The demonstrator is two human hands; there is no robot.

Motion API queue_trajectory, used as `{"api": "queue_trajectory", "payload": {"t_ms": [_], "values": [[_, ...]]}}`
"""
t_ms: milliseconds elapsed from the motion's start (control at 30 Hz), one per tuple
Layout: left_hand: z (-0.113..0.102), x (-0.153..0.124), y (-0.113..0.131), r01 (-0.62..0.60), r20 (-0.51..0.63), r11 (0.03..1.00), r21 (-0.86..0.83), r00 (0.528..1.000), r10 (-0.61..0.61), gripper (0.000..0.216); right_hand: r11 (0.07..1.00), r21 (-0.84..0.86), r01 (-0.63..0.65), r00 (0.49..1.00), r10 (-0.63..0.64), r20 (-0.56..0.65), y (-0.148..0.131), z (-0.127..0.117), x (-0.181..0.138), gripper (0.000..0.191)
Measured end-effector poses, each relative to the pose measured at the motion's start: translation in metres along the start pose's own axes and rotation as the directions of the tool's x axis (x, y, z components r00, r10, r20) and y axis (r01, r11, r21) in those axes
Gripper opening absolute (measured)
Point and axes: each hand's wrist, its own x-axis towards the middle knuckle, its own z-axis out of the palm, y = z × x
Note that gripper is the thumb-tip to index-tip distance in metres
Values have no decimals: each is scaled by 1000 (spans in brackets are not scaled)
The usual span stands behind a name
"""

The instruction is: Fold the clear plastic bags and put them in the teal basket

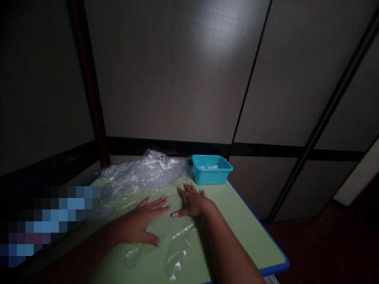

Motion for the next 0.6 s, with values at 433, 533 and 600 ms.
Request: {"api": "queue_trajectory", "payload": {"t_ms": [433,533,600], "values": [[4,2,-6,87,-127,996,22,988,-83,71,989,-59,-138,985,143,97,8,-2,1,122],[4,2,-8,129,-197,990,47,973,-118,61,991,-53,-119,991,122,52,10,-2,2,118],[4,2,-9,169,-240,982,81,960,-146,59,997,-43,-65,997,66,32,9,-2,2,113]]}}
